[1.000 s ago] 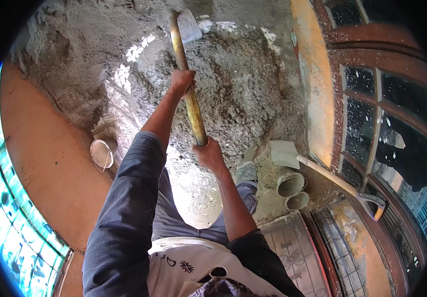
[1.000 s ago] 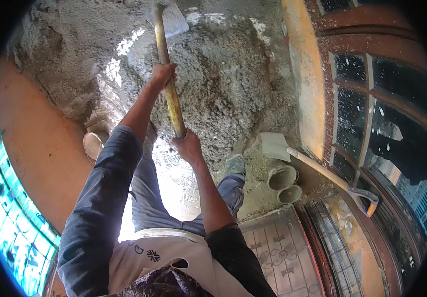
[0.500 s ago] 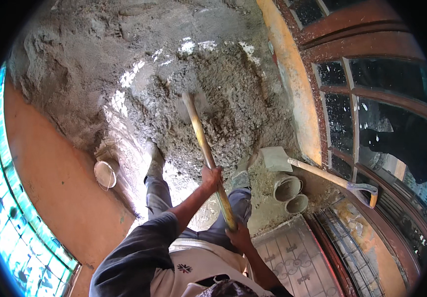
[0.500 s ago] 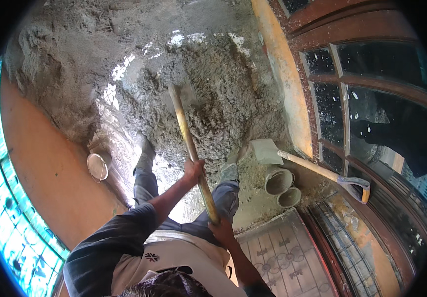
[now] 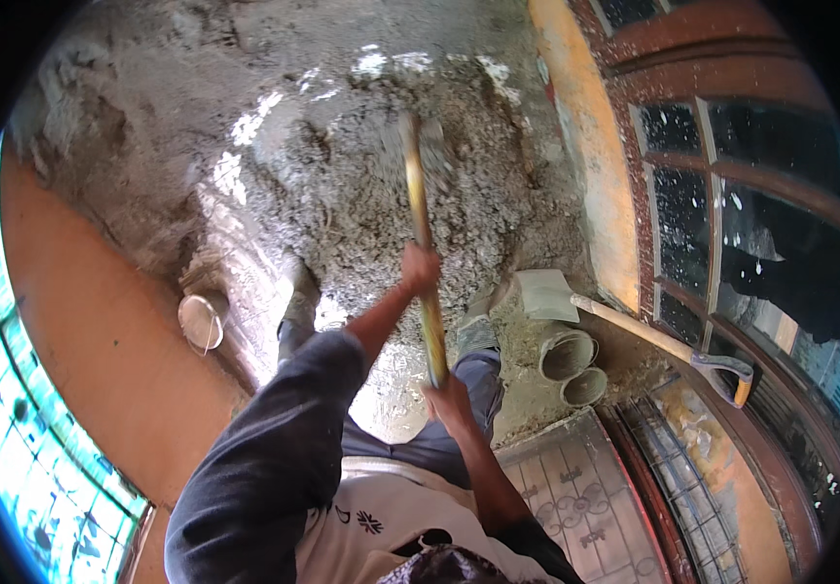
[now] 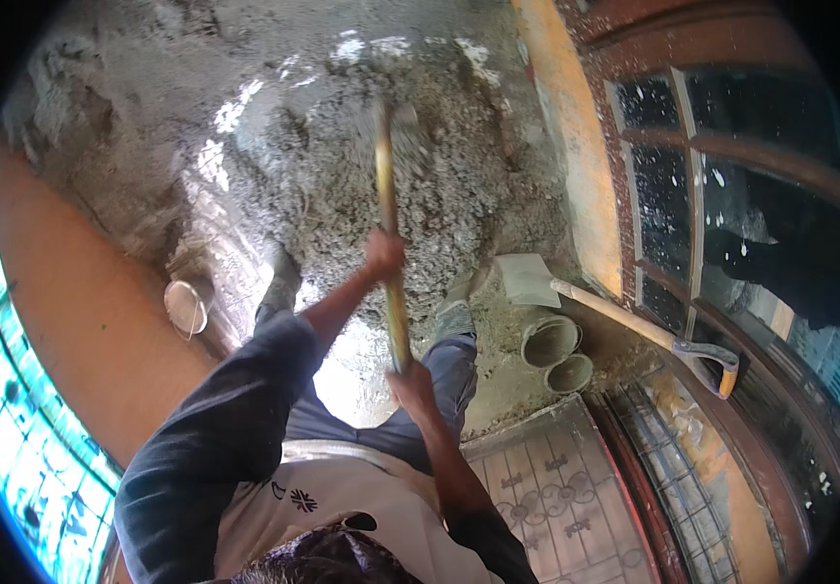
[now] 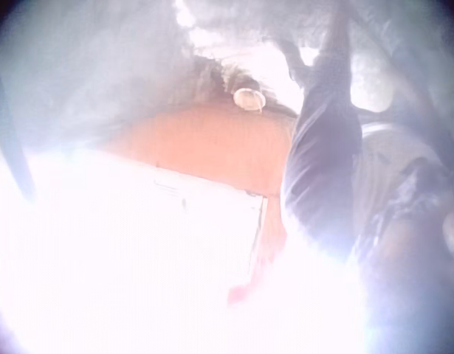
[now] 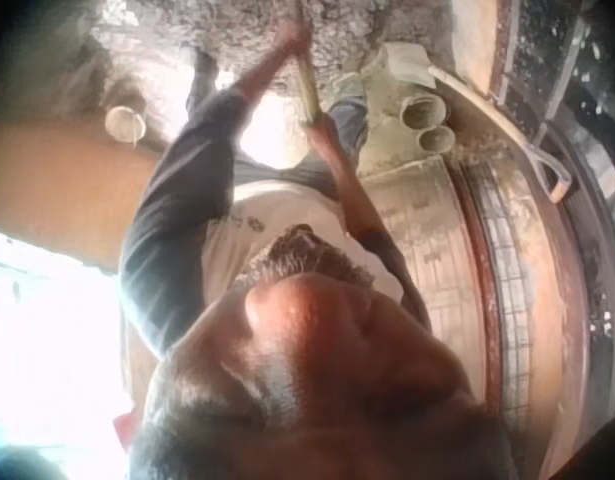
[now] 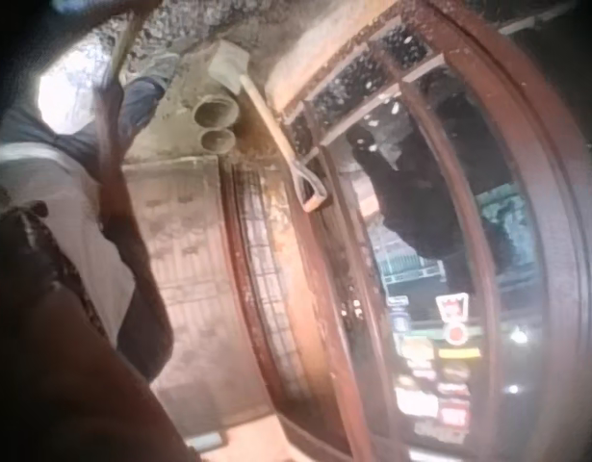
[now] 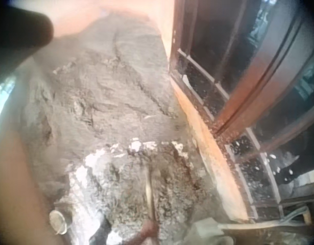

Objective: The person pours water from a bucket onto a pile of dry cement and then uses a hoe to mix the materials together on the floor. Another person assists by carrying away buckets filled with the mixed concrete.

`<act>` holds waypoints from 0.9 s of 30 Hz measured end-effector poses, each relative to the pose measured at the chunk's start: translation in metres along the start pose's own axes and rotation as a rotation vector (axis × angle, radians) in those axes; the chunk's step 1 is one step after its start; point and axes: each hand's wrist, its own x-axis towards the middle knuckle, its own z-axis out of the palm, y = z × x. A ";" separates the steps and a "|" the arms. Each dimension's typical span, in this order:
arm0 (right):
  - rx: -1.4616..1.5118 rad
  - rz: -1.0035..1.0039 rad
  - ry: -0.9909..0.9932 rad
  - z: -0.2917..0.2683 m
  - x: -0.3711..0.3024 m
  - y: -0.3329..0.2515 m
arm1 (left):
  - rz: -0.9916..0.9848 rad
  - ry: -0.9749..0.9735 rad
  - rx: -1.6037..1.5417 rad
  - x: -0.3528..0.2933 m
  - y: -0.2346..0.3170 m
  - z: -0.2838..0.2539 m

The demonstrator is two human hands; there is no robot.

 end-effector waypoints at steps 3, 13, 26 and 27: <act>-0.397 -0.082 0.033 -0.029 -0.103 0.042 | -0.733 -0.026 -1.472 -0.113 0.065 -0.009; -0.312 -0.171 -0.233 0.077 -0.011 -0.032 | -0.801 0.471 -1.391 -0.129 -0.114 -0.075; 0.720 0.172 -0.729 0.232 0.168 -0.204 | -0.746 0.194 -0.776 -0.045 -0.259 -0.139; 0.750 0.191 -0.734 0.214 0.162 -0.185 | -0.695 0.181 -0.689 -0.048 -0.239 -0.119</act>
